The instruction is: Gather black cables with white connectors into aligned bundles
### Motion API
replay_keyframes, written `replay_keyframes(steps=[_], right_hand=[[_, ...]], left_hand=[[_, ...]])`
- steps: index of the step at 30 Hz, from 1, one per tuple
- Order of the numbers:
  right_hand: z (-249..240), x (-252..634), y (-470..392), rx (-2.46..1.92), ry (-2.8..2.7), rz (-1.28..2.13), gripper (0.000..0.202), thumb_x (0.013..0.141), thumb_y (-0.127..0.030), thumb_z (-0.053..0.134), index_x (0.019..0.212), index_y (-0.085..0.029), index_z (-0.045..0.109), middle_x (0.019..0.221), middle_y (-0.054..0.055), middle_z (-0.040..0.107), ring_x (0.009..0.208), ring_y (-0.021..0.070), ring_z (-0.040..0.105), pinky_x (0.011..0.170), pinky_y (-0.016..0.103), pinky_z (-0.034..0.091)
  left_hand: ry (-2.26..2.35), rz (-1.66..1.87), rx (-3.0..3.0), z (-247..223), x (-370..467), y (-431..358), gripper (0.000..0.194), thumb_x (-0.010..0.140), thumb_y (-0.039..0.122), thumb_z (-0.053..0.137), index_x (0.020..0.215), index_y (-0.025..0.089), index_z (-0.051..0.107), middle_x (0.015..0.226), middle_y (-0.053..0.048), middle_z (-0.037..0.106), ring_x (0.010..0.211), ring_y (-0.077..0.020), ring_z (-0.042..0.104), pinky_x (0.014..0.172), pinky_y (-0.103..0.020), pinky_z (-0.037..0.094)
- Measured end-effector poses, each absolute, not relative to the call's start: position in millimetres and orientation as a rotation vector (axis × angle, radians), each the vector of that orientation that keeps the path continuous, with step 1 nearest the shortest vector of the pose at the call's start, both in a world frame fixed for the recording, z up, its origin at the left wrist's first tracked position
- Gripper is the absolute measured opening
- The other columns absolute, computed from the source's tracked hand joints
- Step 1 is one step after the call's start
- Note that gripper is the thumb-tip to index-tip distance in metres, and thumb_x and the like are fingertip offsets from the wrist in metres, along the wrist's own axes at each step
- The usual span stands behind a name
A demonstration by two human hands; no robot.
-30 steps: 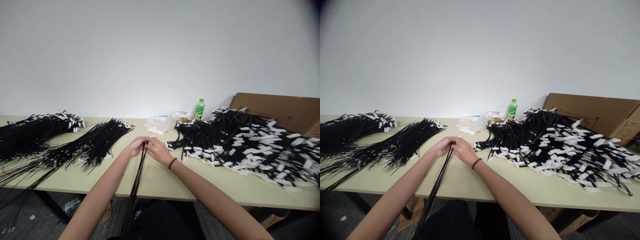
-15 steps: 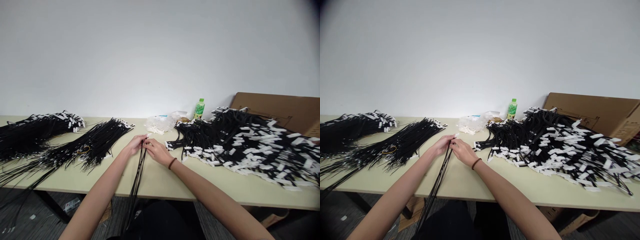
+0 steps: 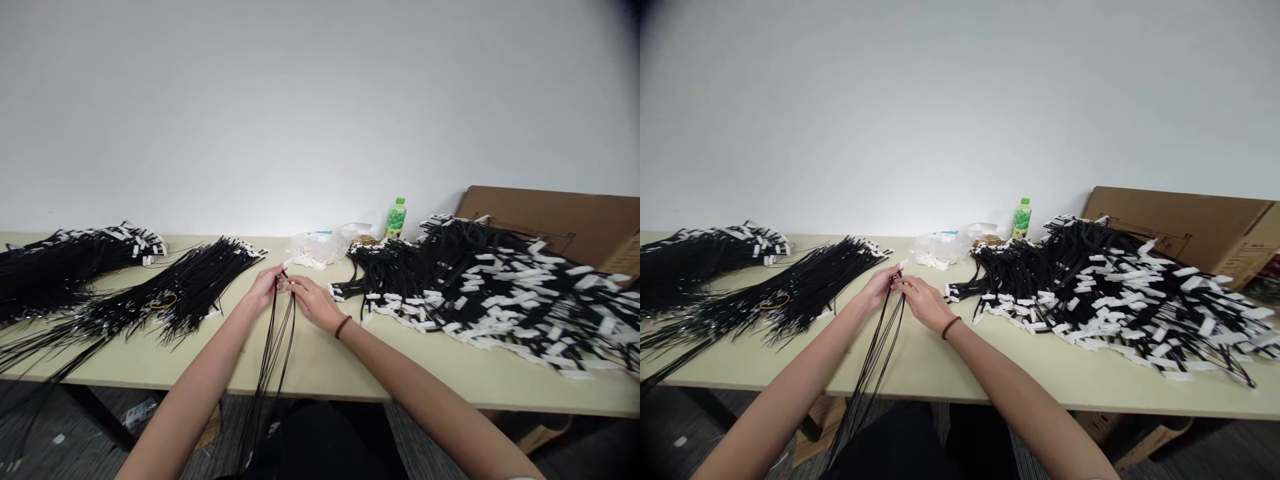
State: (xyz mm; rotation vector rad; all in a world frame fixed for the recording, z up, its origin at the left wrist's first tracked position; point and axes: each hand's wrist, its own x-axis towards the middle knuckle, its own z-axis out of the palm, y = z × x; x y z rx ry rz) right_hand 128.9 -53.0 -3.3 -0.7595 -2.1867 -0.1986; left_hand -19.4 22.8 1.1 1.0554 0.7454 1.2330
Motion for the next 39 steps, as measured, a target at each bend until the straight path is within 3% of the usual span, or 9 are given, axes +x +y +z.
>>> replay_keyframes(steps=[22,39], right_hand=[[-2.7,127.9,-54.4,-0.793,-2.062,0.034,0.031,0.087,-0.012,0.030,0.114,-0.021,0.045,0.115,0.006,0.048,0.104,0.0141,0.048,0.087,0.029,0.042],[-3.5,128.0,-58.2,-0.887,-2.167,-0.070,0.027,0.091,-0.022,0.031,0.114,-0.023,0.046,0.115,0.006,0.046,0.095,0.0142,0.052,0.077,0.026,0.045]], left_hand=[[0.784,1.240,1.026,4.2,-19.6,19.4,0.019,0.062,0.024,0.069,0.066,0.010,0.057,0.052,0.002,0.049,0.042,-0.0029,0.039,0.035,-0.016,0.022],[0.817,1.196,1.044,-1.1,-19.5,22.4,0.022,0.062,0.029,0.068,0.065,0.012,0.055,0.046,0.004,0.047,0.039,-0.0049,0.038,0.040,-0.020,0.026]])
